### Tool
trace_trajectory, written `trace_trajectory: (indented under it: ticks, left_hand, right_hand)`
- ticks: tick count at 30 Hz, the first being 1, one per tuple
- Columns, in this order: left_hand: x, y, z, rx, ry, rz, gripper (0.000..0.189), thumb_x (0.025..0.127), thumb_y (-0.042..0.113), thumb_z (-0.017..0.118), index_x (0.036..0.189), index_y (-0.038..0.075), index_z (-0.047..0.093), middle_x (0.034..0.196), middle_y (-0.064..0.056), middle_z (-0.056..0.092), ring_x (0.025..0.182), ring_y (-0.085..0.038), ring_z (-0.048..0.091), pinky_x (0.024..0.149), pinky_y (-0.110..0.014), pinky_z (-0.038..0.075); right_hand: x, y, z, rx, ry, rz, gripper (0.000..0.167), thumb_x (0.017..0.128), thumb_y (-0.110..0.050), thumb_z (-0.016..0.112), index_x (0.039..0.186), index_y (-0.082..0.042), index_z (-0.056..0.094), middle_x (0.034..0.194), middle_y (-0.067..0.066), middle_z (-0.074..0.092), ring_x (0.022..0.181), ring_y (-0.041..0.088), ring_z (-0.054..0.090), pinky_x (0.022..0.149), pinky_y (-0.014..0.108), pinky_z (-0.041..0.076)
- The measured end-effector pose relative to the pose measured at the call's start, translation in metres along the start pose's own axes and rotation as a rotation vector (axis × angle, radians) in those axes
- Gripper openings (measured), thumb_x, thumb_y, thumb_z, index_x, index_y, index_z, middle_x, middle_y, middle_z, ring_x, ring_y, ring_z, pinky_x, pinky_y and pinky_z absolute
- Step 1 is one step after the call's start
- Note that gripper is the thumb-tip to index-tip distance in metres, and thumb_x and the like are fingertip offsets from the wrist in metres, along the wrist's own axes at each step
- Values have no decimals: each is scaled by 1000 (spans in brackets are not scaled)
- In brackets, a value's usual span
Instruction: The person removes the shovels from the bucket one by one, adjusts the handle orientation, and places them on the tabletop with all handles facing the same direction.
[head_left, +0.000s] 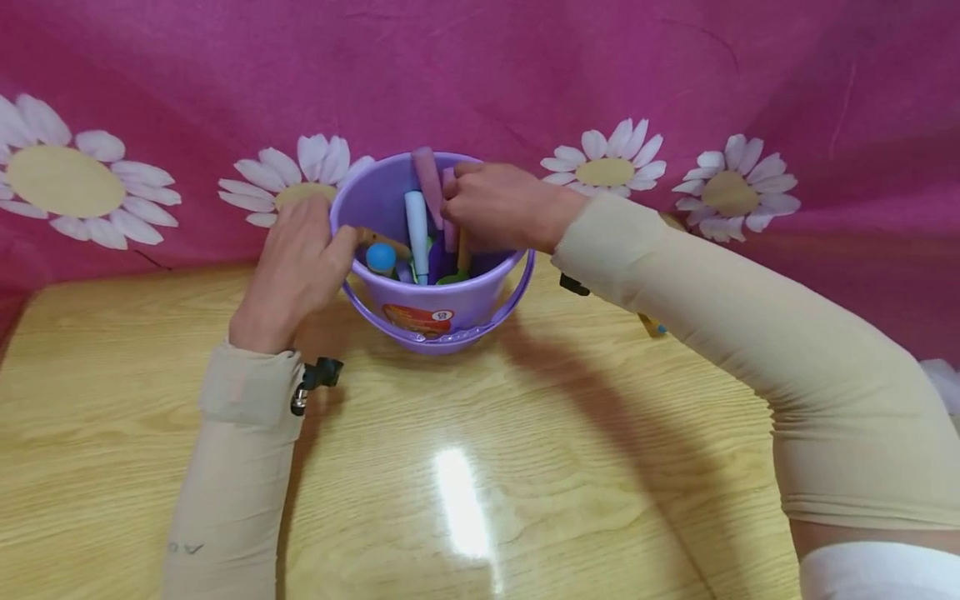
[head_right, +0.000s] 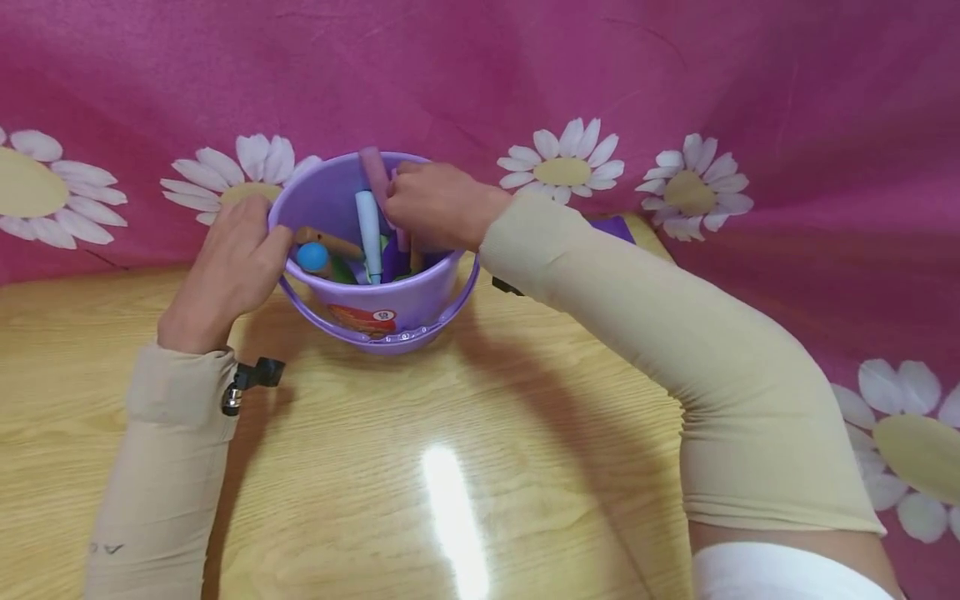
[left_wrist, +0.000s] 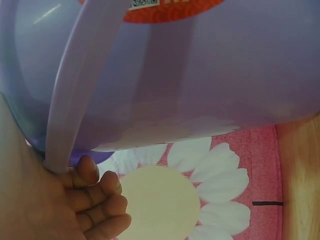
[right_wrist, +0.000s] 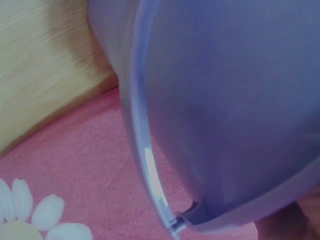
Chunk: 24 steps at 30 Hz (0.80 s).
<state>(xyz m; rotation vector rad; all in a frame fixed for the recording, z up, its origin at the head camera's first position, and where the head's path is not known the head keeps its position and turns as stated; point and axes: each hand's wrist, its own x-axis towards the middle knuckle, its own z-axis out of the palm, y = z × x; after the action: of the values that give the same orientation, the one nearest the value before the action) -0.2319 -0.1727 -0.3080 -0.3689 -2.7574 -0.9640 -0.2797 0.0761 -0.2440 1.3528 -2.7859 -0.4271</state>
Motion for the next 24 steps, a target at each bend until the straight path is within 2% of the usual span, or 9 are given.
trace_trajectory:
  ticks: [4, 9, 15, 17, 20, 22, 24]
  left_hand:
    - [-1, -1, -1, 9, 13, 13, 42, 98, 32, 41, 112, -5, 54, 101, -21, 53, 107, -37, 46, 93, -47, 34]
    - [1, -1, -1, 6, 25, 19, 39, 97, 30, 41, 107, -5, 55, 99, -22, 54, 105, -37, 47, 94, -47, 34]
    - [1, -1, -1, 3, 25, 15, 40, 97, 30, 41, 110, -6, 55, 100, -22, 54, 107, -38, 47, 95, -47, 34]
    - [2, -1, -1, 3, 25, 15, 40, 97, 30, 41, 111, -6, 55, 101, -21, 54, 107, -38, 47, 95, -47, 34]
    - [2, -1, 0, 5, 14, 3, 42, 98, 31, 40, 114, -5, 54, 103, -21, 54, 109, -37, 46, 95, -47, 35]
    - [2, -1, 0, 6, 7, -8, 43, 98, 32, 40, 116, -5, 54, 104, -21, 54, 109, -36, 46, 95, -47, 35]
    - [1, -1, 0, 7, 0, -18, 45, 98, 33, 39, 118, -5, 54, 106, -21, 54, 110, -36, 46, 95, -47, 35]
  right_hand:
    - [7, -3, 1, -8, -26, -32, 27, 88, -24, 78, 111, -10, 80, 117, 11, 77, 111, 34, 61, 100, 46, 52]
    - [14, -10, 3, -76, -85, -38, 28, 85, -22, 77, 111, -13, 80, 115, 12, 77, 108, 34, 66, 99, 46, 55]
    - [19, -16, 6, -160, -145, 21, 28, 97, -25, 67, 114, -6, 76, 113, 18, 75, 103, 36, 71, 94, 49, 58]
    - [21, -17, 7, -171, -189, 26, 28, 98, -23, 64, 113, -2, 75, 107, 20, 75, 96, 37, 73, 89, 50, 60]
    - [23, -19, 10, -183, -280, 9, 23, 96, -19, 63, 108, -3, 75, 100, 19, 76, 87, 36, 73, 84, 52, 61]
    - [25, -20, 12, -192, -333, -11, 21, 93, -16, 64, 106, -5, 75, 98, 19, 76, 85, 36, 73, 84, 53, 61]
    - [26, -20, 13, -207, -352, -28, 18, 93, -14, 64, 106, -7, 75, 99, 16, 78, 85, 37, 73, 85, 53, 60]
